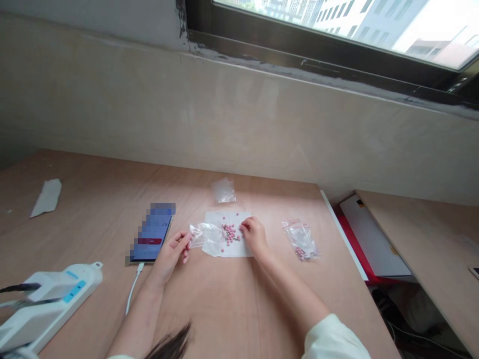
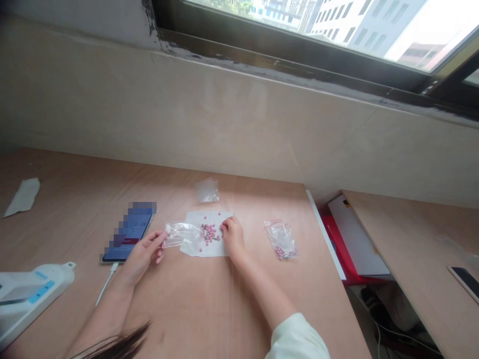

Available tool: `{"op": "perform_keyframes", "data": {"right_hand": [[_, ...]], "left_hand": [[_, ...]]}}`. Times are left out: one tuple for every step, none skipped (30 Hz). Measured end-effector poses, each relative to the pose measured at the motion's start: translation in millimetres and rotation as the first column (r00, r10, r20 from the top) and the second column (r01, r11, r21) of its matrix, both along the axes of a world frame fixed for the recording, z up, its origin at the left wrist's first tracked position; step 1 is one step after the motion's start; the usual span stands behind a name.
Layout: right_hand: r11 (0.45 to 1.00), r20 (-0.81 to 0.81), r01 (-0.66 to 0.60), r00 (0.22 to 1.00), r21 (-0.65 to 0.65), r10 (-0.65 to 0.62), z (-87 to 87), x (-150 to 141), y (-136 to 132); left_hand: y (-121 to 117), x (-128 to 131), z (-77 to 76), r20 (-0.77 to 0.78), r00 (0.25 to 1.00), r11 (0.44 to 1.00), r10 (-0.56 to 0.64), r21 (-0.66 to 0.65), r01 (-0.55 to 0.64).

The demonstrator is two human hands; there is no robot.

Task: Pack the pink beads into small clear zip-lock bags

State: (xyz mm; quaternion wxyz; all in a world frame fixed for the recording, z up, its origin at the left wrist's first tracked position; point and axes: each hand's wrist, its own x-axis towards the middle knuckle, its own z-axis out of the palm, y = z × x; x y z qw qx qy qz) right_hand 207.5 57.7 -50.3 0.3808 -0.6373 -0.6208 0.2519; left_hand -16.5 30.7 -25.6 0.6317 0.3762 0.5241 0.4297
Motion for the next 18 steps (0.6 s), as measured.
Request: {"op": "perform_keyframes", "data": {"right_hand": [[1.000,0.001,0.009,1.000,-0.010,-0.009,-2.1,-1,0],[1.000,0.001,0.018,1.000,-0.022,-0.018,-2.8,-2,0],[0.999,-0.003,0.028,1.000,-0.033,-0.028,-2.1,-2,0],[0.998,-0.010,0.042,0.999,-0.042,-0.042,-0.1,-3,0],[0.997,-0.017,0.061,0.998,-0.044,-0.062,3.0,-3,-1],[0.996,-0.025,0.084,0.996,-0.037,-0.085,6.9,-5,-3],[0.994,-0.040,0.110,0.993,-0.029,-0.111,11.2,-7,-6],[0.991,-0.067,0.127,0.989,-0.032,-0.129,15.5,-10,-9],[0.990,-0.109,0.127,0.985,-0.057,-0.133,19.5,-14,-12],[0.988,-0.170,0.108,0.977,-0.108,-0.125,22.9,-19,-15],[0.981,-0.248,0.070,0.962,-0.179,-0.114,25.6,-24,-18],[0.966,-0.335,0.019,0.936,-0.257,-0.107,27.7,-28,-19],[0.946,-0.423,-0.037,0.900,-0.322,-0.109,29.2,-33,-20],[0.928,-0.503,-0.085,0.856,-0.362,-0.118,30.4,-36,-19],[0.919,-0.570,-0.116,0.811,-0.376,-0.130,31.4,-38,-18],[0.920,-0.619,-0.131,0.773,-0.369,-0.138,32.5,-39,-16],[0.928,-0.647,-0.129,0.749,-0.350,-0.140,33.6,-38,-15],[0.939,-0.656,-0.114,0.742,-0.325,-0.138,34.8,-36,-13]], "left_hand": [[-1,1,1.2,0.017,1.000,1.000,0.010,0.010,-0.010],[-3,2,2.4,0.028,0.999,1.000,0.015,0.020,-0.016],[-4,2,3.6,0.036,0.999,0.999,0.018,0.029,-0.019],[-5,3,4.6,0.040,0.999,0.999,0.018,0.039,-0.020],[-6,4,5.6,0.043,0.999,0.999,0.019,0.050,-0.021],[-7,5,6.3,0.046,0.999,0.998,0.021,0.063,-0.023],[-7,6,6.8,0.049,0.999,0.997,0.023,0.077,-0.027],[-7,7,7.2,0.051,0.998,0.995,0.025,0.091,-0.029],[-8,9,7.4,0.050,0.998,0.994,0.026,0.107,-0.031],[-8,11,7.5,0.048,0.999,0.992,0.025,0.124,-0.030],[-8,13,7.7,0.043,0.999,0.990,0.023,0.141,-0.029],[-8,15,7.8,0.035,0.999,0.987,0.021,0.158,-0.026],[-9,17,7.9,0.023,1.000,0.985,0.013,0.173,-0.017],[-10,19,7.8,0.006,1.000,0.983,-0.002,0.184,0.001],[-10,20,7.6,-0.018,0.999,0.982,-0.026,0.186,0.029],[-11,20,7.0,-0.048,0.997,0.981,-0.066,0.178,0.073],[-11,19,6.1,-0.080,0.990,0.978,-0.116,0.163,0.128],[-11,17,5.1,-0.111,0.979,0.972,-0.169,0.145,0.184]]}}
